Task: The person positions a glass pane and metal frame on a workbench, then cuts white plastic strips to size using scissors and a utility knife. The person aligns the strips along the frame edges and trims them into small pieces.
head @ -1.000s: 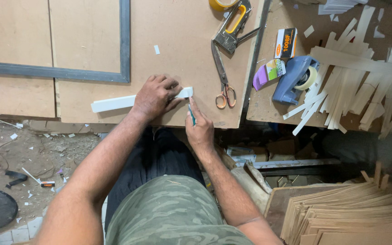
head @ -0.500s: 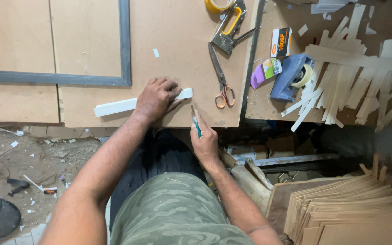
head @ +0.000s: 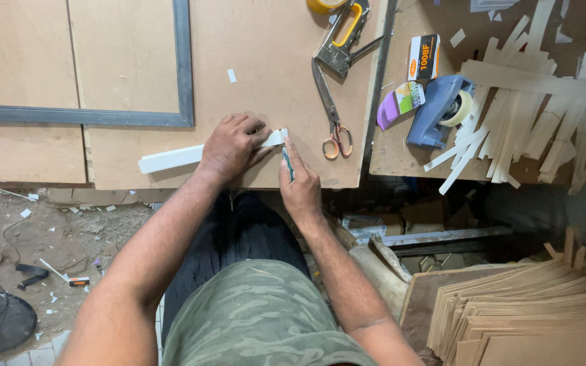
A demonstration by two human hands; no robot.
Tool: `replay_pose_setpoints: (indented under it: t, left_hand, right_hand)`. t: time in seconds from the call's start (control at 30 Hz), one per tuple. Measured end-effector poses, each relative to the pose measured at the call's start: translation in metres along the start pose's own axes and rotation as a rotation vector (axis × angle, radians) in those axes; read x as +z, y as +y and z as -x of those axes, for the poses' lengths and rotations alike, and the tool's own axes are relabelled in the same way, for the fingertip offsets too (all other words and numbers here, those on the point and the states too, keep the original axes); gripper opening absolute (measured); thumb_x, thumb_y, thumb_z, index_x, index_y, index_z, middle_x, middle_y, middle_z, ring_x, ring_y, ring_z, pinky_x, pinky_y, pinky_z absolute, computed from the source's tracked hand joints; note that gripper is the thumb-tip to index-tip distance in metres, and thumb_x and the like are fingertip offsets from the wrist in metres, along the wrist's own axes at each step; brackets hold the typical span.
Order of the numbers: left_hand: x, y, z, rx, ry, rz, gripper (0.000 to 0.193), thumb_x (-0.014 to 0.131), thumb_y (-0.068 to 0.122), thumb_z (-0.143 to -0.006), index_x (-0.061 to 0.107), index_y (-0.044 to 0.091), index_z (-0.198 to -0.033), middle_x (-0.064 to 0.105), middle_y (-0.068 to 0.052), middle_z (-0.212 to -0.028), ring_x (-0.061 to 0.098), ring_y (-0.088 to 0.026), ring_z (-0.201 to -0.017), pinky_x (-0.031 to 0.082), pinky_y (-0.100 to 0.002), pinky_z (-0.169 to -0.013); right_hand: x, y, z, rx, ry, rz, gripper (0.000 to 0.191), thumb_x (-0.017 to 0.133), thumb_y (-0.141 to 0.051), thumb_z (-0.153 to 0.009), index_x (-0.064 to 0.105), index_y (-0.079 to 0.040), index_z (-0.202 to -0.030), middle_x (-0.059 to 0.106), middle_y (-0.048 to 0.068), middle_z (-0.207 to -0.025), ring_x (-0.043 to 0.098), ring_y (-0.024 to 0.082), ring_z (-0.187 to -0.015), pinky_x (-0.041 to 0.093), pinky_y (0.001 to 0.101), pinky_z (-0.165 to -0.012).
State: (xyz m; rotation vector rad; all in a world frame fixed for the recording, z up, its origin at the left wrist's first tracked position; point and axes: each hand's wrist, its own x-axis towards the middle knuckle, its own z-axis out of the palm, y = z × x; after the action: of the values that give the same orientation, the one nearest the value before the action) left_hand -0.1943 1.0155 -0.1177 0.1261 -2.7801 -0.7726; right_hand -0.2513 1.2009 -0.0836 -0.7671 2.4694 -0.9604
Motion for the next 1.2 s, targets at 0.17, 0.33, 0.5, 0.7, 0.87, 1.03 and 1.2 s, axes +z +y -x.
replay_pose_setpoints:
  t: [0.17,0.33,0.5,0.7,0.87,1.03,1.2]
  left_hand:
    - [-0.001,0.0,-0.001,0.006,0.004,0.017,0.032,0.081,0.033,-0.085,0.074,0.009,-0.105,0.067,-0.005,-0.104,0.064,-0.023,-0.104,0.053,-0.039,-0.09]
    - [-0.003,0.001,-0.001,0.007,0.006,0.036,0.032,0.081,0.031,-0.085,0.073,0.007,-0.104,0.067,-0.006,-0.103,0.064,-0.024,-0.101,0.054,-0.039,-0.089]
    - [-0.005,0.0,-0.002,0.023,0.019,0.056,0.03,0.081,0.031,-0.086,0.074,0.007,-0.103,0.068,-0.007,-0.103,0.064,-0.026,-0.1,0.055,-0.039,-0.088]
    - [-0.004,0.001,-0.003,0.016,0.014,0.068,0.031,0.08,0.032,-0.087,0.074,0.007,-0.104,0.067,-0.007,-0.103,0.064,-0.026,-0.1,0.055,-0.039,-0.088]
    - [-0.004,0.003,-0.003,0.022,-0.015,0.016,0.032,0.079,0.032,-0.085,0.074,0.007,-0.105,0.068,-0.008,-0.106,0.064,-0.026,-0.1,0.055,-0.04,-0.089]
    - [-0.004,0.004,-0.005,0.021,-0.012,0.045,0.031,0.08,0.03,-0.088,0.073,0.006,-0.105,0.067,-0.007,-0.105,0.064,-0.026,-0.101,0.054,-0.04,-0.09]
    - [-0.004,0.003,-0.005,0.028,-0.005,0.052,0.031,0.08,0.029,-0.084,0.073,0.007,-0.104,0.067,-0.008,-0.105,0.064,-0.027,-0.101,0.054,-0.04,-0.089]
  right_hand:
    - [-0.002,0.001,0.0,-0.074,0.014,-0.035,0.049,0.06,-0.01,-0.1,0.053,-0.009,-0.149,0.072,0.026,-0.108,0.074,0.038,-0.097,0.059,0.0445,-0.078]
    - [-0.001,0.004,0.0,-0.024,-0.012,-0.012,0.049,0.059,-0.01,-0.1,0.055,-0.01,-0.148,0.073,0.026,-0.106,0.075,0.038,-0.094,0.059,0.0446,-0.078]
    - [0.001,0.003,-0.004,-0.065,0.016,-0.01,0.048,0.06,-0.011,-0.1,0.055,-0.01,-0.148,0.072,0.027,-0.109,0.074,0.039,-0.095,0.059,0.0447,-0.079]
    - [0.001,0.008,0.004,-0.004,-0.001,0.004,0.048,0.06,-0.01,-0.099,0.057,-0.01,-0.147,0.072,0.026,-0.106,0.074,0.04,-0.095,0.058,0.0459,-0.078]
    - [0.002,0.016,0.015,-0.068,0.035,0.004,0.047,0.06,-0.009,-0.098,0.057,-0.008,-0.146,0.072,0.026,-0.111,0.073,0.041,-0.098,0.058,0.0462,-0.08]
    - [-0.01,0.011,0.036,-0.084,0.025,-0.013,0.043,0.06,-0.008,-0.1,0.06,-0.004,-0.142,0.07,0.027,-0.122,0.071,0.04,-0.11,0.059,0.0443,-0.09]
    - [-0.018,-0.001,0.026,-0.052,0.089,-0.083,0.04,0.061,-0.01,-0.101,0.06,-0.002,-0.141,0.071,0.025,-0.119,0.074,0.037,-0.11,0.06,0.0413,-0.088]
